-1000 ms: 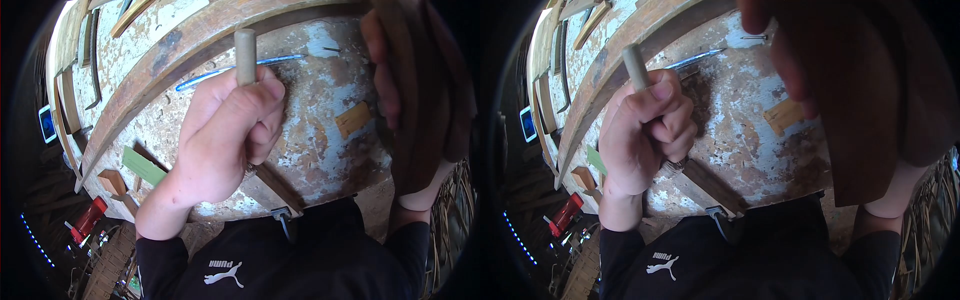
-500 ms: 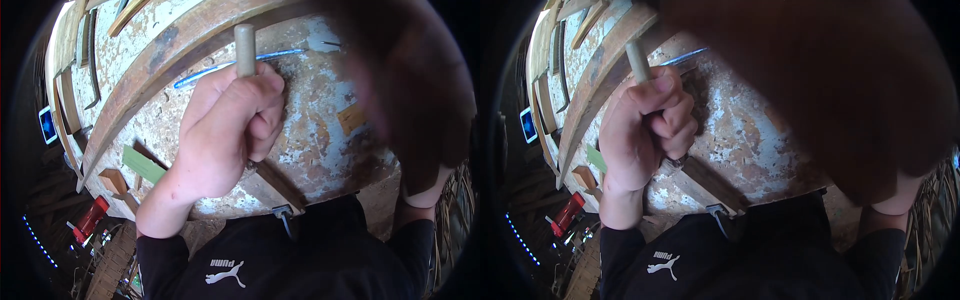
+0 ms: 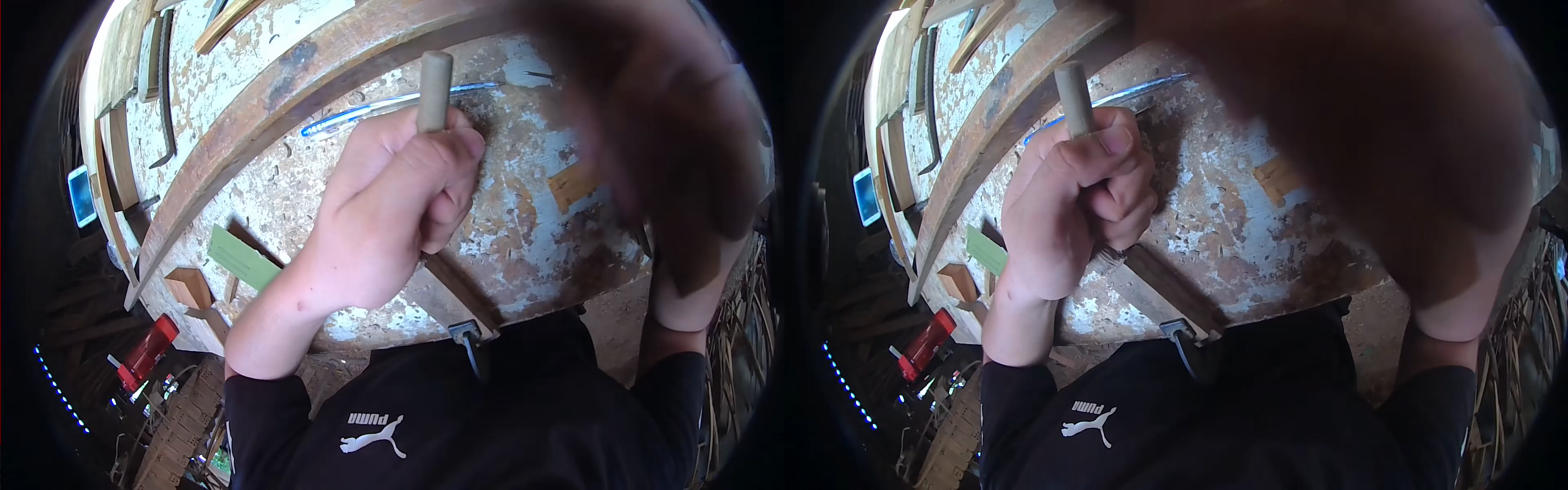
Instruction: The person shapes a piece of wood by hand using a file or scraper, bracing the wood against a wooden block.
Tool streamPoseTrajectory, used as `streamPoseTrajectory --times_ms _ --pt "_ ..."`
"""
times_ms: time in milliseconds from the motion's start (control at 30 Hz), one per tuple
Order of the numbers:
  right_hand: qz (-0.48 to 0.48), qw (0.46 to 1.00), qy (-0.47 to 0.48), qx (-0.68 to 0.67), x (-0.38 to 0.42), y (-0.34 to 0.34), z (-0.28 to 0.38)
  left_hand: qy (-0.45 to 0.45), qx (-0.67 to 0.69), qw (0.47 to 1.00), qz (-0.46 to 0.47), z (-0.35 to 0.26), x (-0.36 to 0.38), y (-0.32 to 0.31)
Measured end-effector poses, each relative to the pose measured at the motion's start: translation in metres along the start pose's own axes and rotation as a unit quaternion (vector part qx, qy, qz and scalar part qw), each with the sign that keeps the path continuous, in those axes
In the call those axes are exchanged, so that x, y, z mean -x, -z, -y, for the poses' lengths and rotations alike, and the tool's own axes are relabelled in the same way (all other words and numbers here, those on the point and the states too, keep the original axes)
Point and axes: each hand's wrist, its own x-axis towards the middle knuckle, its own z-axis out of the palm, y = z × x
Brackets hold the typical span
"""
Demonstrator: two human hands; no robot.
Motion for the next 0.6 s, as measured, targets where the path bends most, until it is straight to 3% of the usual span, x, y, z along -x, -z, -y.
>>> streamPoseTrajectory --times_ms 133,333,433,500,600 --pt "0.012 1.000 0.026 -0.007 0.001 0.009 0.000 -0.015 -0.028 0.999 0.007 0.001 -0.001 -0.005" --pt "0.041 0.997 0.060 -0.019 0.015 0.000 0.003 0.047 0.038 0.998 0.029 -0.004 -0.004 0.003" --pt "0.049 0.997 0.065 -0.013 0.011 0.008 -0.002 0.027 0.138 0.979 0.150 0.007 -0.010 0.023" --pt "0.031 0.997 0.065 0.036 0.029 0.023 0.000 0.050 0.212 0.971 0.097 0.006 -0.007 0.020" --pt "-0.043 0.978 0.050 0.198 0.047 0.064 0.003 0.014 0.233 0.961 0.150 0.015 -0.006 0.023"
